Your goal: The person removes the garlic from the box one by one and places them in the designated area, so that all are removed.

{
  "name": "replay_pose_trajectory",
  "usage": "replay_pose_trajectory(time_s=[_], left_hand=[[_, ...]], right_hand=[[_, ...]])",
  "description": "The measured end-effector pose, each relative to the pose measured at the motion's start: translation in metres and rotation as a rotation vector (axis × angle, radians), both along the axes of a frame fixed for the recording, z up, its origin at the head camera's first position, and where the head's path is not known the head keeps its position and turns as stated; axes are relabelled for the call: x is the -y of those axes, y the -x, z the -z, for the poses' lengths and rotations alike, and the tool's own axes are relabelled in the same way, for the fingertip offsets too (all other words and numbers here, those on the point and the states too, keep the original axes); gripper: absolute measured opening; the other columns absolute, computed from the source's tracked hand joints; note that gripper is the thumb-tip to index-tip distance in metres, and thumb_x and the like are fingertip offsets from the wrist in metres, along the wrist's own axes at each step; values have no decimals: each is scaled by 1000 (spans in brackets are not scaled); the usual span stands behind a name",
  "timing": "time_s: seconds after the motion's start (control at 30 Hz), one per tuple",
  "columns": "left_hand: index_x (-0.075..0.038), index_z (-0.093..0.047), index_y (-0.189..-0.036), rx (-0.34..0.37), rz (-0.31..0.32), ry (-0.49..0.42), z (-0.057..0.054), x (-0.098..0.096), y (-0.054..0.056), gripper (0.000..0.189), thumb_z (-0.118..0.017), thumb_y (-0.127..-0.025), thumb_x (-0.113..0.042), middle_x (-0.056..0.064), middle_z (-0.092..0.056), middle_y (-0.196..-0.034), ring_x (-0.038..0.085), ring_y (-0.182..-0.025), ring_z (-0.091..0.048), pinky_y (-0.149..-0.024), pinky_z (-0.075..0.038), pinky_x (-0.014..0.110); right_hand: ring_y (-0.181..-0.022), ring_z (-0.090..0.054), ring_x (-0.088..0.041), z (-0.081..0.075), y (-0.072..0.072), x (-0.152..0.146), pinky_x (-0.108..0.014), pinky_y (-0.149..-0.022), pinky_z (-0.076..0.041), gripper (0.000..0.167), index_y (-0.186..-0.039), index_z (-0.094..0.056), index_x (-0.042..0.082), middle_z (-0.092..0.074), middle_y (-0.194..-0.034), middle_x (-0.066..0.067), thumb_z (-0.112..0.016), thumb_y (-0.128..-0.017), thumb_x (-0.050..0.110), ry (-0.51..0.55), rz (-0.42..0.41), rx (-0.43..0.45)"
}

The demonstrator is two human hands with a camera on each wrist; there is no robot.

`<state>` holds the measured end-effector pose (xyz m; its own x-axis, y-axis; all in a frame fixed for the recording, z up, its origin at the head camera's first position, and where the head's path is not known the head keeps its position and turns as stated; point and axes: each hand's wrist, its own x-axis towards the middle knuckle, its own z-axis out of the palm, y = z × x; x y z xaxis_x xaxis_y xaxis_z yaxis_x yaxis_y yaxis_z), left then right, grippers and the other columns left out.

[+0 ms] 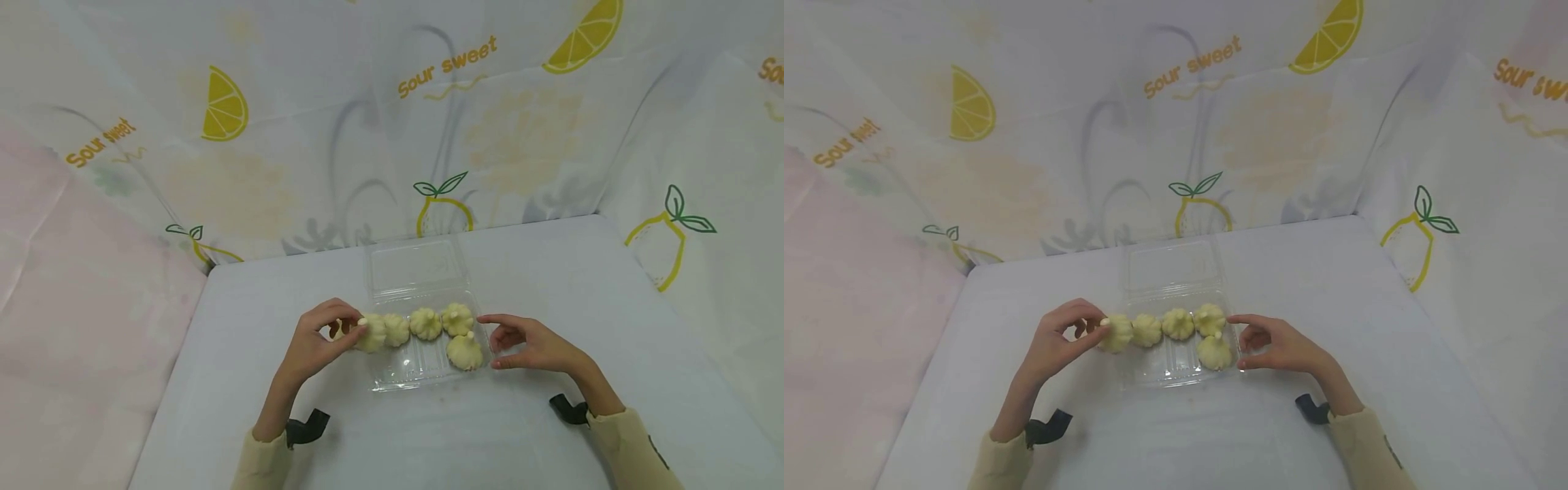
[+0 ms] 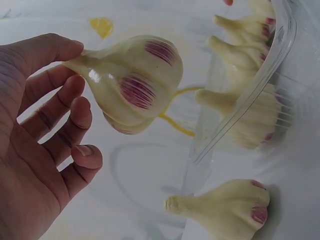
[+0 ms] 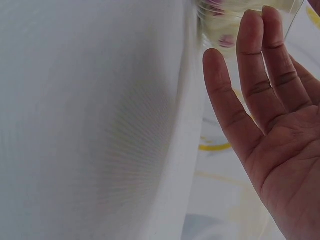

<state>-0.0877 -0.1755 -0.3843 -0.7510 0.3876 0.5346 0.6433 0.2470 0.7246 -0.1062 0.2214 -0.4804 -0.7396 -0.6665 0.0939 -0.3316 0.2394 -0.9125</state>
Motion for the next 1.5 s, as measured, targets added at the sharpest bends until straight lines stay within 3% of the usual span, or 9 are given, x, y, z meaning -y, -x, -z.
replay_pose_trajectory(time_s=[0.1, 0.33, 0.9, 1.07, 1.3, 1.5], left_hand=[[-2, -68, -85, -20, -19, -3, -1, 6, 0, 22, -75, -74, 16, 7, -62, -78, 16, -67, -52, -49, -37, 38], [-1, -68, -86, 9, -100, 10, -4, 19, -2, 22, -75, -75, 16, 8, -62, -77, 26, -67, -53, -51, -38, 34], [3, -68, -91, 19, -290, 91, -6, 55, -5, 19, -75, -77, 15, 12, -61, -81, 26, -72, -53, -54, -41, 31], [4, -68, -90, -7, -331, 121, 1, 63, -3, 19, -75, -77, 15, 12, -61, -81, 26, -71, -53, -53, -40, 26], [-2, -70, -95, -2, -386, 153, 34, 86, 10, 23, -78, -77, 10, 8, -63, -85, 20, -74, -55, -54, -40, 20], [-8, -71, -97, 50, -431, 162, 47, 94, 14, 21, -79, -80, 3, 3, -64, -88, 13, -77, -56, -58, -42, 19]], right_hand=[[-87, -65, -22, 0, 0, 0, -38, -83, -54, 73, -142, -45, -3, -65, -97, -12, -83, -80, 9, 5, -5, 1], [-87, -65, -21, 1, 1, 0, -36, -84, -54, 73, -142, -45, -2, -65, -96, -12, -83, -80, 8, -2, 0, 14], [-86, -65, -23, 0, -1, 0, -38, -84, -54, 73, -142, -45, -3, -65, -96, -12, -83, -80, 8, -3, 8, 18], [-86, -65, -22, 0, -1, 0, -37, -83, -54, 73, -142, -45, -3, -65, -96, -12, -83, -80, 9, 0, 5, 15], [-85, -65, -25, 1, -1, 0, -39, -83, -54, 73, -141, -45, -4, -65, -96, -14, -82, -79, 4, 6, 9, 14], [-86, -65, -23, 1, 0, -1, -37, -84, -54, 73, -142, -46, 0, -65, -96, -12, -83, -80, 8, 5, 11, 37]])
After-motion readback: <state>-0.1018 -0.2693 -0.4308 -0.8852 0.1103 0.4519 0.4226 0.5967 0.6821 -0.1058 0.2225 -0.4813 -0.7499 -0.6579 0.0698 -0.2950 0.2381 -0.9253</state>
